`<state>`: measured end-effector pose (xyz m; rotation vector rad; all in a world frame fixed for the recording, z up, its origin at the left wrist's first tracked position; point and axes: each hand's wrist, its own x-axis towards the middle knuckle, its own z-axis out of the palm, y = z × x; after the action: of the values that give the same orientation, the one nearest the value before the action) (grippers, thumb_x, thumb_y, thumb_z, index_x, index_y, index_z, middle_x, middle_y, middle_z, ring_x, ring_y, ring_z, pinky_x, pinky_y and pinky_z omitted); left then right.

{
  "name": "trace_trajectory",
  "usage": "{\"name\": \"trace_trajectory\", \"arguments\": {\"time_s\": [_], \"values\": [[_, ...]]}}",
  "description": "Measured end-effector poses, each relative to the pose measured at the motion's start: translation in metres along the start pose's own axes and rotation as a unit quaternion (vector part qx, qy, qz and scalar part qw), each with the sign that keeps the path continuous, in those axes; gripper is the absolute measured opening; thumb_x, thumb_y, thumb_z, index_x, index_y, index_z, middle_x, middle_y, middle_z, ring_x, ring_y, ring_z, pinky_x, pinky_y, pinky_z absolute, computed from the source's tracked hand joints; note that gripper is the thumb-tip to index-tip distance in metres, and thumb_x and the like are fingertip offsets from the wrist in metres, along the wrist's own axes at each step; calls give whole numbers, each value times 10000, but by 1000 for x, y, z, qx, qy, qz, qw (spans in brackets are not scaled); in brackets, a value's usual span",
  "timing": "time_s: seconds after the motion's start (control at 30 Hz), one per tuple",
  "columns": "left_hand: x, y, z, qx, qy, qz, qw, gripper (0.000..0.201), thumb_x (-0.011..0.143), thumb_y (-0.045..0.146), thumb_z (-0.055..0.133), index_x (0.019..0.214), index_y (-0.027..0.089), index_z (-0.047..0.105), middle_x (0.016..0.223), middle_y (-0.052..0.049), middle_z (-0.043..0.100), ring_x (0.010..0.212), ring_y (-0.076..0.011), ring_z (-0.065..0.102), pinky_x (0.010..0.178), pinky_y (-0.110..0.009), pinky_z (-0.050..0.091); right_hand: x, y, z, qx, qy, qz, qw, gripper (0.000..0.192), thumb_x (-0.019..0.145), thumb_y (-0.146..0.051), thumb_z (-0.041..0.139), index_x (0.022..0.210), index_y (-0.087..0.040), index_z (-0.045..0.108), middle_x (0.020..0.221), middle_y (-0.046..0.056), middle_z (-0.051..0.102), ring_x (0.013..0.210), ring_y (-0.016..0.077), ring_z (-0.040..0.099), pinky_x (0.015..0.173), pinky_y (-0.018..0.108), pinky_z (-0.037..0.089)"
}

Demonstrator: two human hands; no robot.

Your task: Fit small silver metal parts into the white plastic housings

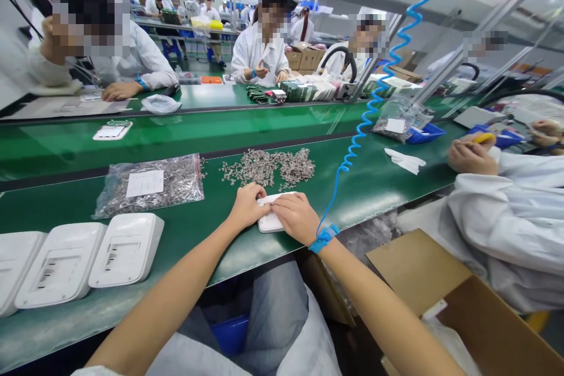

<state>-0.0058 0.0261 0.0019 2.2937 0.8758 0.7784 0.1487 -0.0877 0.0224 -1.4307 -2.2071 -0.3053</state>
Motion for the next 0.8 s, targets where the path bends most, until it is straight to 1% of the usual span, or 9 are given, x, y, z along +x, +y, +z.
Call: {"name": "trace_trajectory", "arguments": {"time_s": [0.13, 0.23, 0.33, 0.47, 0.53, 0.6, 0.67, 0.73, 0.8], "values": [[0, -1, 0, -3, -6, -4, 1000, 122, 700, 213, 667, 780, 193, 578, 817, 9, 603, 830, -166, 564, 781, -304, 367, 1, -3, -1, -1, -7, 0, 1000, 202, 975, -158, 488, 1020, -191, 682, 1086, 62, 725, 1062, 227, 619, 921, 415, 363], [-1, 1, 0, 14, 3, -7, 1000, 112, 703, 211, 656, 771, 189, 571, 824, -3, 599, 844, -177, 564, 786, -313, 361, 1, -4, 0, 8, 13, 1, 1000, 207, 970, -153, 487, 1015, -199, 684, 1067, 62, 731, 1048, 225, 629, 911, 413, 369], [-5, 6, -2, 36, 8, -5, 999, 106, 713, 216, 642, 781, 189, 566, 843, -22, 599, 876, -197, 562, 802, -327, 350, -2, -9, 1, 45, 71, 3, 996, 231, 959, -146, 489, 1064, -213, 684, 1069, 61, 731, 1073, 229, 626, 927, 423, 405], [-18, 13, -11, 53, -7, 6, 999, 137, 703, 222, 647, 805, 185, 563, 849, -22, 605, 878, -203, 561, 797, -327, 345, -10, -30, -7, 147, 157, 53, 975, 220, 935, -160, 530, 1057, -244, 694, 1039, 61, 728, 1036, 235, 646, 924, 449, 482], [-31, 17, -19, 55, -25, 15, 998, 140, 694, 219, 655, 795, 187, 563, 836, -9, 608, 853, -190, 562, 782, -317, 345, -17, -46, -14, 201, 171, 67, 962, 208, 920, -162, 548, 1029, -253, 702, 999, 62, 730, 990, 245, 660, 901, 465, 510], [-50, 21, -29, 62, -39, 21, 997, 133, 695, 210, 656, 785, 190, 560, 827, -1, 611, 834, -178, 560, 772, -313, 344, -22, -59, -22, 250, 165, 64, 952, 210, 910, -164, 552, 1023, -254, 704, 959, 63, 731, 955, 255, 668, 867, 473, 532], [-73, 24, -41, 80, -40, 20, 996, 114, 706, 190, 639, 779, 191, 551, 823, -1, 609, 824, -176, 553, 769, -319, 340, -24, -62, -28, 273, 162, 58, 946, 200, 904, -173, 554, 1015, -250, 702, 933, 66, 728, 930, 262, 668, 837, 471, 542], [-98, 24, -54, 110, -21, 9, 994, 91, 721, 162, 609, 771, 192, 539, 808, -2, 602, 818, -178, 545, 771, -330, 337, -19, -52, -28, 252, 176, 70, 949, 171, 907, -190, 554, 986, -245, 696, 918, 68, 722, 916, 261, 659, 824, 461, 534], [-123, 20, -69, 140, 11, -16, 990, 78, 732, 146, 587, 761, 195, 533, 783, 0, 592, 811, -183, 541, 767, -339, 336, -10, -28, -20, 186, 196, 107, 957, 145, 914, -214, 547, 950, -238, 685, 913, 70, 713, 906, 256, 641, 823, 447, 516]]}}
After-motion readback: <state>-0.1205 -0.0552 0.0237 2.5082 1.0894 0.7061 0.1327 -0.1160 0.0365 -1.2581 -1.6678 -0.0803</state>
